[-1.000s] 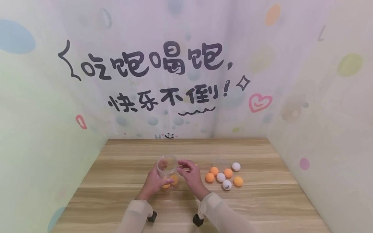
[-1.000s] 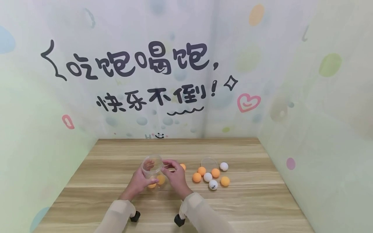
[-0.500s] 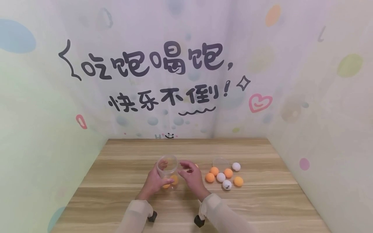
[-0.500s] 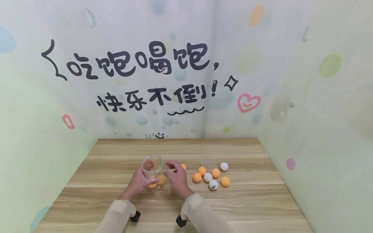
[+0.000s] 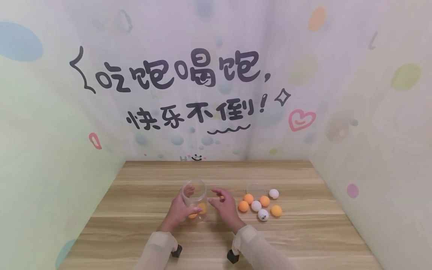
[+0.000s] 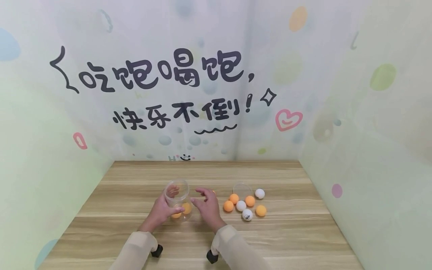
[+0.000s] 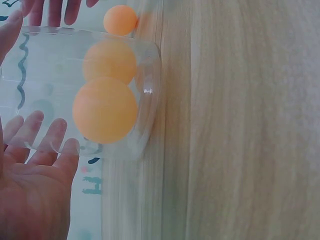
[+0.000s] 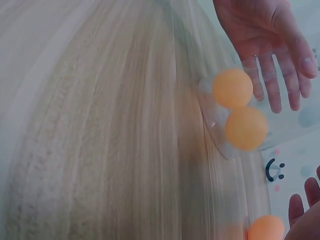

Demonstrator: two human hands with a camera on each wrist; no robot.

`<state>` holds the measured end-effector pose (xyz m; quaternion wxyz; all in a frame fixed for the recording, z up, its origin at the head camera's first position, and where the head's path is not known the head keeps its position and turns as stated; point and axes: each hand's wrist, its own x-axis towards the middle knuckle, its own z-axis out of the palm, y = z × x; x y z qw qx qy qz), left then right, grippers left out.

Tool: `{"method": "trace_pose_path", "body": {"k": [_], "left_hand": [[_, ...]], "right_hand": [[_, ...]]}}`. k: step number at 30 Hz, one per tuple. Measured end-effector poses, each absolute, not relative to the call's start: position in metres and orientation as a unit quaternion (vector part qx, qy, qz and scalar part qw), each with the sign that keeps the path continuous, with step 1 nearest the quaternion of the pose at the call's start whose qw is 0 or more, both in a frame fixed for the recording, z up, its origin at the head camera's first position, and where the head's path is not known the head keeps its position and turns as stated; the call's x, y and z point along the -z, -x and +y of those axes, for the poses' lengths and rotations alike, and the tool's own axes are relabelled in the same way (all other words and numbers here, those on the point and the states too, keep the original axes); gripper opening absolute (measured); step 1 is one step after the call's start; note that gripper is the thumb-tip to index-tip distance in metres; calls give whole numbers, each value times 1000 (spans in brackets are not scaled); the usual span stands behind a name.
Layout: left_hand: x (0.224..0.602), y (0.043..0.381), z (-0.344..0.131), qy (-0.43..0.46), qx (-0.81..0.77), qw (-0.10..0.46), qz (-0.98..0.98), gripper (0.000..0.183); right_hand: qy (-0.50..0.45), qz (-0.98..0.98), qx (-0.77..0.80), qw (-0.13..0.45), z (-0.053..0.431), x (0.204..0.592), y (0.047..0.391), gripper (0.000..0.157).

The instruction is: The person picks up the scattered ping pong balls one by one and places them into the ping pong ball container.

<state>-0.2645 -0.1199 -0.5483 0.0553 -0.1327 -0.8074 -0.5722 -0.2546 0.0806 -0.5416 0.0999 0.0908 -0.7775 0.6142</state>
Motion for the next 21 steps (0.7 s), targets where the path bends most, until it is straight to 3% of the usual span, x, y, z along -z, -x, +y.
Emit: {"method": "trace_pose_path", "body": {"k": [21], "left_hand": [[547, 263, -120, 127, 577, 51, -805, 87]], "right_hand": [[-103, -819, -542, 155, 88, 557, 259, 40]]}}
